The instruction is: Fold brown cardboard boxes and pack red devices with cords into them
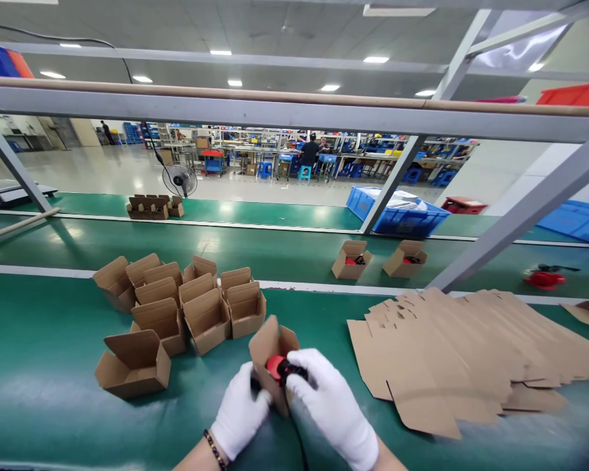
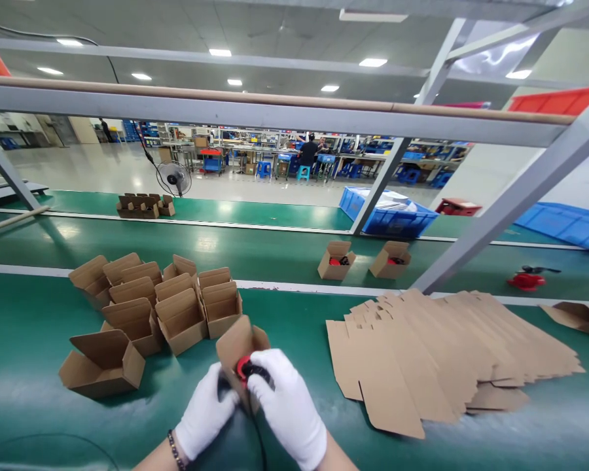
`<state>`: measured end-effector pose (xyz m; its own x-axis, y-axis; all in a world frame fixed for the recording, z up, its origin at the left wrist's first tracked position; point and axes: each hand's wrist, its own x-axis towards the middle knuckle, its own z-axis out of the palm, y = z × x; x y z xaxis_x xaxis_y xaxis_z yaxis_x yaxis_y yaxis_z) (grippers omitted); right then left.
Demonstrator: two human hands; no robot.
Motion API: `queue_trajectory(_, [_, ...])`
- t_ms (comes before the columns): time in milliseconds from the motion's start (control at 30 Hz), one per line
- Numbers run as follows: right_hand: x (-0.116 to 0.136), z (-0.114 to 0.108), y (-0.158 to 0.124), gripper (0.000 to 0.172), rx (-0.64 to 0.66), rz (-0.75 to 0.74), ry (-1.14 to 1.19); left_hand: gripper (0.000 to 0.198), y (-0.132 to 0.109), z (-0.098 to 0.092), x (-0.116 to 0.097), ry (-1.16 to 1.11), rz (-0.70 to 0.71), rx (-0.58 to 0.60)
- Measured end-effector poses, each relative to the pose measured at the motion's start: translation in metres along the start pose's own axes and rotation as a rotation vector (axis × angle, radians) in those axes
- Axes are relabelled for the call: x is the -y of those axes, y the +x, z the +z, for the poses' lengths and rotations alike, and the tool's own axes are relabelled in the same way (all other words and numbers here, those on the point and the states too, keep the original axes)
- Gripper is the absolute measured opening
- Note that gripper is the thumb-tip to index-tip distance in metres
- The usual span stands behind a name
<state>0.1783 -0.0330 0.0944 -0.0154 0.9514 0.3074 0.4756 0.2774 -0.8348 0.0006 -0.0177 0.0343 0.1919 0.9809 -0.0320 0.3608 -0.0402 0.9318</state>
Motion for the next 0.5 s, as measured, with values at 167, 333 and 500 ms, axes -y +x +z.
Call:
queue_trajectory(167, [-0.002, -0.002, 0.026, 0.021, 0.047, 0.019, -0.056, 0.086, 0.006, 0.021, 0.013, -0.049, -0.048, -0.093])
queue_trajectory(333, [-0.008, 0.023, 0.004, 0.024, 0.142, 0.408, 0.340, 0.136, 0.022, 0.036, 0.001, -0.595, -0.067, -0.073])
queue_trajectory(500, [-0.008, 0.030, -0.018, 0.029, 0.072, 0.489, 0.655, 0.089, 0.026, 0.039, -0.022, -0.728, -0.190, 0.030])
